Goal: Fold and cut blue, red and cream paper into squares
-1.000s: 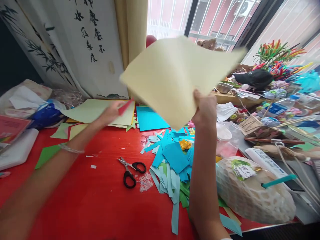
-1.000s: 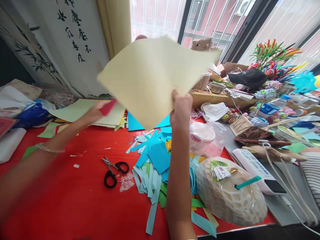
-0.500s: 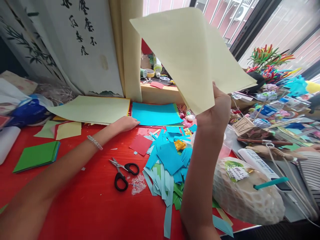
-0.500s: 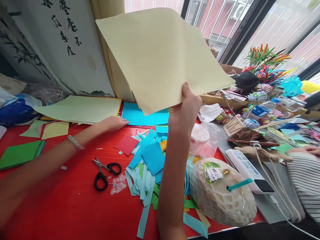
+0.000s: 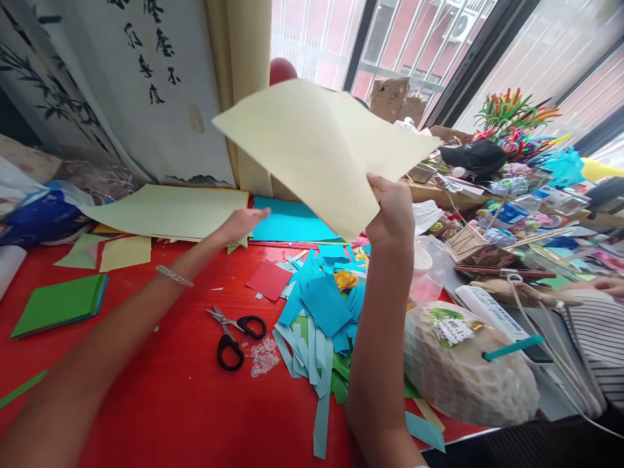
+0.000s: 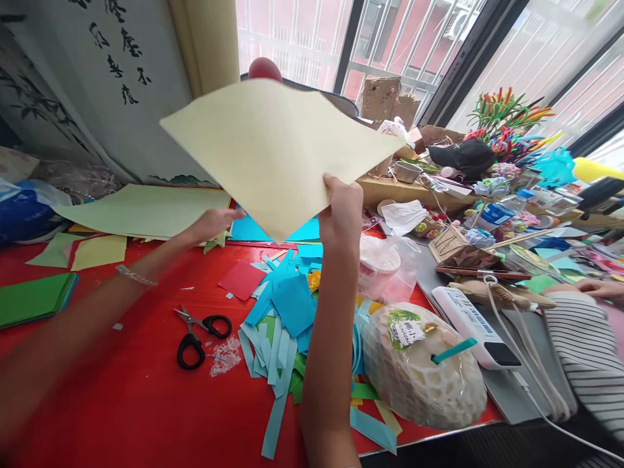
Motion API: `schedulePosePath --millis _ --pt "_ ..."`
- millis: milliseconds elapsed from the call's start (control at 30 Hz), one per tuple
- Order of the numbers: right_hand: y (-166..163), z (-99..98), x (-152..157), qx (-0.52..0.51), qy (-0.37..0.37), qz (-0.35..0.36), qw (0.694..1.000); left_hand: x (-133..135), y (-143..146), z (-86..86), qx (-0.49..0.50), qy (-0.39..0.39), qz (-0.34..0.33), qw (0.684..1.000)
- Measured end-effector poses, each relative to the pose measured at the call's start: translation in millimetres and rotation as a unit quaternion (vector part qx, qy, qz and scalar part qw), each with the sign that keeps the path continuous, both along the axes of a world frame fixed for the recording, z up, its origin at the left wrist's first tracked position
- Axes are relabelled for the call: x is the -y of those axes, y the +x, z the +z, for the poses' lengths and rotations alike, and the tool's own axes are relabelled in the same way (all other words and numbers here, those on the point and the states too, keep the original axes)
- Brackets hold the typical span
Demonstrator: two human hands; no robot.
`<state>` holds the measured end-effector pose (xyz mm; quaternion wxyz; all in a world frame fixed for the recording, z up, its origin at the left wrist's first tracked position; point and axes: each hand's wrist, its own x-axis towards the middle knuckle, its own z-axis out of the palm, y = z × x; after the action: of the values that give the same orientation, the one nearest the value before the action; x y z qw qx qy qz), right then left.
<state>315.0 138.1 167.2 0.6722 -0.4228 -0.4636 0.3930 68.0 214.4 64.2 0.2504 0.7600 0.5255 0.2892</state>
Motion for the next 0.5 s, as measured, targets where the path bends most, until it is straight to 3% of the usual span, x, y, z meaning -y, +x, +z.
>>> schedulePosePath --millis 133,233,333,500 --pt "-1.2 -9.0 -3.8 0.051 -0.056 0.032 0.997 10.9 -5.9 43.3 0.202 -0.078 -0.034 0.976" --pt "-1.6 -20.5 -10.9 0.152 -0.124 0.053 0.979 18.8 -9.9 58.5 0.262 -0.178 -0.039 0.948" --pt "-0.8 -35.7 -21.6 0.229 -0.18 0.063 0.955 21.9 -10.6 47.0 0.259 -0.281 -0.017 0.924" --pt "4.7 -58.3 -37.8 0.267 -0.242 0.046 0.932 23.5 -0.9 2.0 0.228 -0.308 0.047 0.923"
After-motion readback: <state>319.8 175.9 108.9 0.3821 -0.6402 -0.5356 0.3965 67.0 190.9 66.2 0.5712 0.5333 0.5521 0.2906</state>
